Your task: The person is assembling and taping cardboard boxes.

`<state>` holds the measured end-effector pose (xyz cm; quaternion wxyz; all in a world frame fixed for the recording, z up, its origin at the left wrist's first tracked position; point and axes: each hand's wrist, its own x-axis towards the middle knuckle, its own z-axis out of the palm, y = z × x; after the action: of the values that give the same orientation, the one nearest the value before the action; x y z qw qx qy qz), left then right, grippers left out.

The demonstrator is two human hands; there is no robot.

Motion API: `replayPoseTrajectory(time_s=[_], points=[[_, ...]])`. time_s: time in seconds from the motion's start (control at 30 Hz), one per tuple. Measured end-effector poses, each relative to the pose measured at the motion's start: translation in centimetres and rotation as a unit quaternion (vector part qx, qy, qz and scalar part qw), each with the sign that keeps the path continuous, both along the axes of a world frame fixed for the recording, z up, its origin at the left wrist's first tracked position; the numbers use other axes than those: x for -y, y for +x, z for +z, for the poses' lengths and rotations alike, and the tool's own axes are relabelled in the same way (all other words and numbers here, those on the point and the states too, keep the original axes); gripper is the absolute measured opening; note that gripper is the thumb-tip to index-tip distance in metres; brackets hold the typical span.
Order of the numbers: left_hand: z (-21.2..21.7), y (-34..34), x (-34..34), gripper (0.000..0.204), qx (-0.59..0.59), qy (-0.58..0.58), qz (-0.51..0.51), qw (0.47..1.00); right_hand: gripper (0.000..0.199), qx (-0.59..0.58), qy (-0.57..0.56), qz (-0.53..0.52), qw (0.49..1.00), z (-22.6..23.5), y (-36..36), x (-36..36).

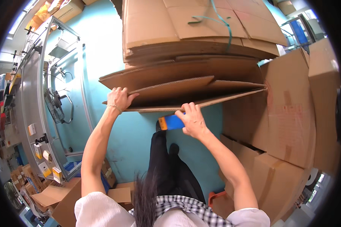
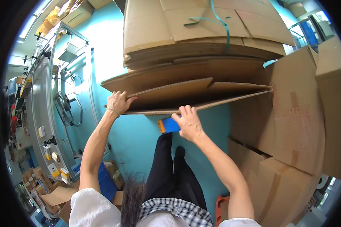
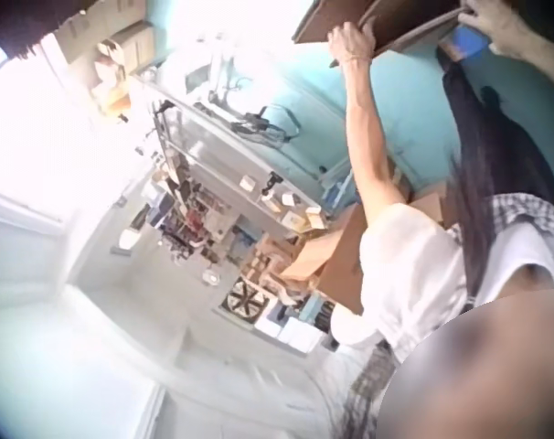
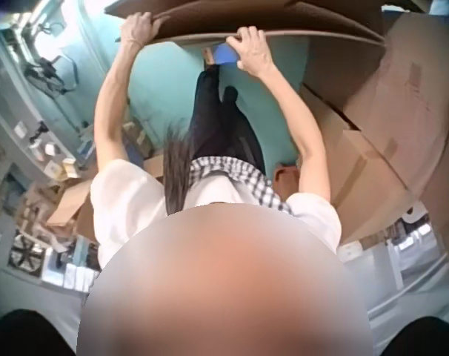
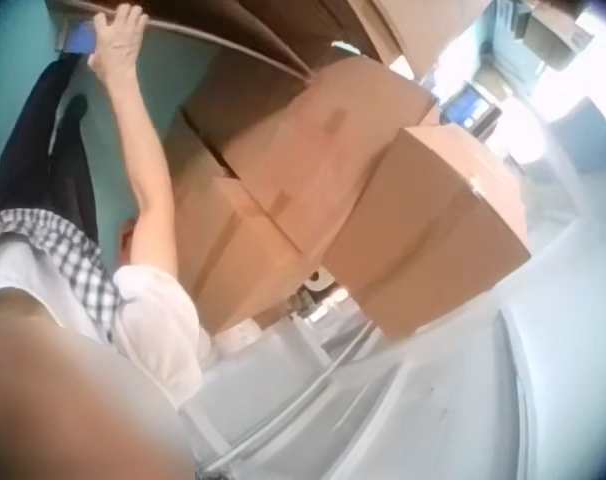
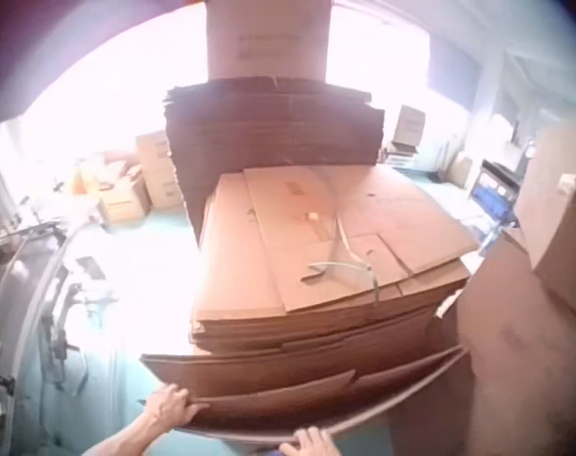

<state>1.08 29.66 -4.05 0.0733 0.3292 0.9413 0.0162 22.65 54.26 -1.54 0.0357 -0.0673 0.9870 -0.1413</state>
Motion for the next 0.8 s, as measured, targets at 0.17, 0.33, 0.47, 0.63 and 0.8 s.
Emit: replayPoseTrajectory(time_s=[0.17, 0.33, 0.47, 0.63, 0.8], points=[[-0.3, 7.2, 2.1, 0.073, -0.179, 0.057, 0.263, 0.946, 0.055, 0.101, -0.084, 0.072, 0.989, 2.0, 10.5, 4.3], [-4.2, 23.5, 2.8, 0.105, 0.073, 0.414, 0.623, 0.660, 0.038, 0.212, -0.533, -0.137, 0.808, 0.9, 15.2, 1.1], [-6.3, 26.9, 3.6, 0.073, 0.250, 0.546, 0.538, 0.592, 0.034, 0.150, -0.436, -0.320, 0.828, 0.0, 17.6, -7.0], [-3.8, 22.6, 12.0, 0.059, 0.335, 0.505, 0.434, 0.667, 0.036, 0.047, 0.129, 0.029, 0.990, 1.8, 23.5, -11.1], [4.1, 18.1, 17.3, 0.072, 0.345, 0.316, 0.297, 0.832, 0.034, 0.034, -0.036, -0.293, 0.955, 1.1, 26.9, -6.8]])
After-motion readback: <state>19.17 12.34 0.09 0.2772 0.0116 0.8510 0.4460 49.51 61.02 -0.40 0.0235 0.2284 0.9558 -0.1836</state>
